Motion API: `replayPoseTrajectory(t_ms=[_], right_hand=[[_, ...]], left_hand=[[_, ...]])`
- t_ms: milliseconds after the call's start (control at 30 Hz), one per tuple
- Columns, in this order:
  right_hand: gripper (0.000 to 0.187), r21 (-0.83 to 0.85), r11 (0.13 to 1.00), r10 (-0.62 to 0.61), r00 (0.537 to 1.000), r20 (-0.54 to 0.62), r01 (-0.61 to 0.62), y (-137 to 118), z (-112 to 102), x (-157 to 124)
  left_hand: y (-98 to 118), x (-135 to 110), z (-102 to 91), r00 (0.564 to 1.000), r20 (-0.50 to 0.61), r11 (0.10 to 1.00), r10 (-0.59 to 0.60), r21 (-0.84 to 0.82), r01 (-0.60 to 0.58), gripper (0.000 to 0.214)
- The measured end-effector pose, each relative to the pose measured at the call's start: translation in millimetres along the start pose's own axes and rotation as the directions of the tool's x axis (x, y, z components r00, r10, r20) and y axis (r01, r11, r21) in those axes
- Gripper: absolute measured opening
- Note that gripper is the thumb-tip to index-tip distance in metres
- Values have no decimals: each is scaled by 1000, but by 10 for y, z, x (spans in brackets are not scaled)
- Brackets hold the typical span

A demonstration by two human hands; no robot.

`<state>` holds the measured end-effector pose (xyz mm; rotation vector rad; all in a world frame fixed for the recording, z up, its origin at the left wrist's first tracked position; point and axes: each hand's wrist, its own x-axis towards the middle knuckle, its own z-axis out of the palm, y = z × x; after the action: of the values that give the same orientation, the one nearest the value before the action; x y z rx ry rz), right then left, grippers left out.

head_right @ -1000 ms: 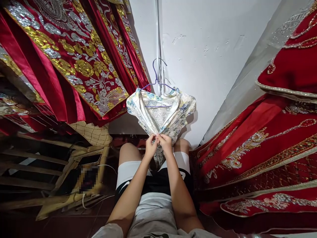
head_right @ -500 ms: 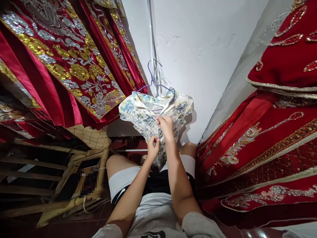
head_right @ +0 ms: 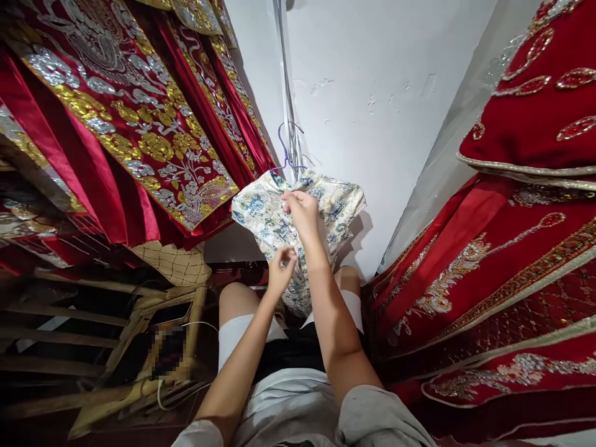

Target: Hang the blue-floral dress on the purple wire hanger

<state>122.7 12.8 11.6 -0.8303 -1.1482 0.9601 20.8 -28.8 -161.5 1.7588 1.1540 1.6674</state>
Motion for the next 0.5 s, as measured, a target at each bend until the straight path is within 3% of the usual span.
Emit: replayPoseTrajectory(t_ms=[100, 200, 267, 333, 400, 500], right_hand=[[30, -23, 999, -36, 999, 38, 36, -9, -59, -111], [30, -26, 997, -65, 994, 83, 68, -38, -112, -119], [29, -27, 997, -73, 994, 78, 75, -24, -133, -59], [28, -41, 997, -63, 997, 37, 65, 46, -139, 26], [27, -91, 995, -44, 999, -26, 42, 178, -137, 87], [30, -182, 983, 18, 996, -88, -34, 450, -156, 11]], left_hand=[[496, 629, -218, 977, -145, 987, 155, -18, -159, 33], [948, 1173, -368, 937, -17, 934, 349, 89, -346, 26], [1134, 1389, -397, 903, 106, 882, 417, 193, -430, 21], [1234, 1499, -387, 877, 184, 834, 445, 272, -480, 18], [1270, 1568, -390, 867, 174, 813, 467, 301, -499, 16], [1200, 1717, -551, 877, -50, 855, 477, 258, -450, 14]])
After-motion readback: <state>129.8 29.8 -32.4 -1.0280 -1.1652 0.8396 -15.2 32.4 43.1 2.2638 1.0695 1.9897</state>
